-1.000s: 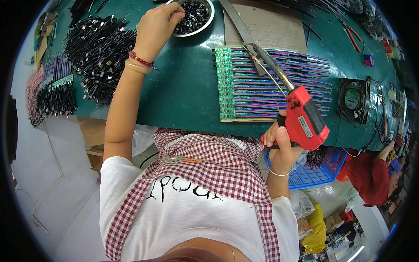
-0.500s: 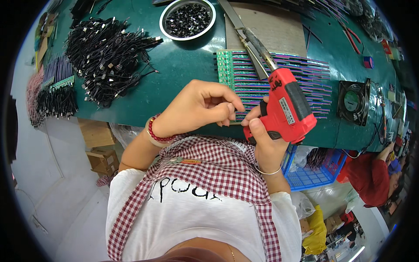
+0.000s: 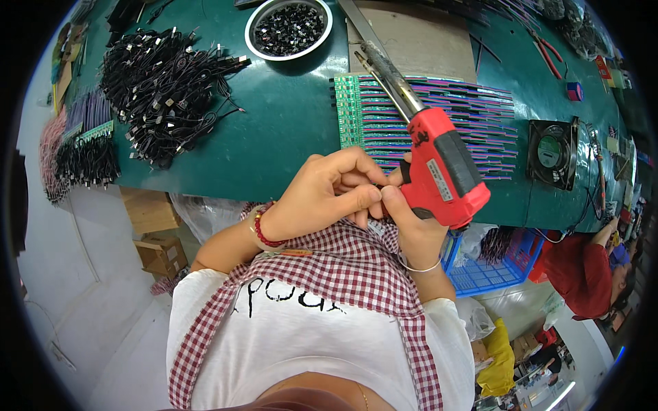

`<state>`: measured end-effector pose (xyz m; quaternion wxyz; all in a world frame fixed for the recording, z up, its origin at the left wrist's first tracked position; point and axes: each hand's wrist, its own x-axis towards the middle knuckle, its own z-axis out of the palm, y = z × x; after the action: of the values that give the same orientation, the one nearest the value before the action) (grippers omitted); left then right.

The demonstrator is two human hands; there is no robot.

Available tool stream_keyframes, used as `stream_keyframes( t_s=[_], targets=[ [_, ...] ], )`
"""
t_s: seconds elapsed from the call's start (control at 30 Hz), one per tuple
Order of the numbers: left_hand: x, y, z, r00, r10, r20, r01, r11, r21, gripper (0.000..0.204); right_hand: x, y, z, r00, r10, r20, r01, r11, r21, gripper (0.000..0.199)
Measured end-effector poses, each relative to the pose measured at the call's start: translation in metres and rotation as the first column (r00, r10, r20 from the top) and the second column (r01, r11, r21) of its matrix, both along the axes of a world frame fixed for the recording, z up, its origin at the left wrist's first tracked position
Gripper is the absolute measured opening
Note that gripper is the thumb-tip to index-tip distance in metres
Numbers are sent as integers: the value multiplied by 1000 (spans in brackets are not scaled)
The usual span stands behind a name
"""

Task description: The person picks small components from a dish by hand, positions them onto circuit board strips, and solders them using a soldering gun.

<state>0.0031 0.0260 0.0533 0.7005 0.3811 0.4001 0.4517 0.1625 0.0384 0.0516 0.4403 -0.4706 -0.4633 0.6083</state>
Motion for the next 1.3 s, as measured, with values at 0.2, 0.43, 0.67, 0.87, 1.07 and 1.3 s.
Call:
stream_keyframes(
  t_s=[0.2,0.43,0.67,0.87,1.07,1.3],
  targets=[
    [-9,-7,-1,834,132,-536,76,935,347,7,3,-4,1,958,168,231,-180,983,33,26],
    [-20,2,-3,753,59,-655,196,931,309,5,1,-4,-2,940,183,287,-196,980,19,25],
    [-61,40,-53,947,14,-322,-68,985,-159,10,35,3,-14,987,100,122,-109,991,72,39],
    [-61,51,-64,973,-12,-229,-49,965,-259,11,62,-13,-35,988,134,77,-133,991,-17,49],
    [-66,57,-67,969,-77,-235,16,968,-251,12,64,-17,-41,985,152,76,-151,988,-20,43],
    [-69,61,-68,958,-130,-255,70,970,-231,14,62,-17,-42,981,160,106,-154,986,-58,41]
  ],
)
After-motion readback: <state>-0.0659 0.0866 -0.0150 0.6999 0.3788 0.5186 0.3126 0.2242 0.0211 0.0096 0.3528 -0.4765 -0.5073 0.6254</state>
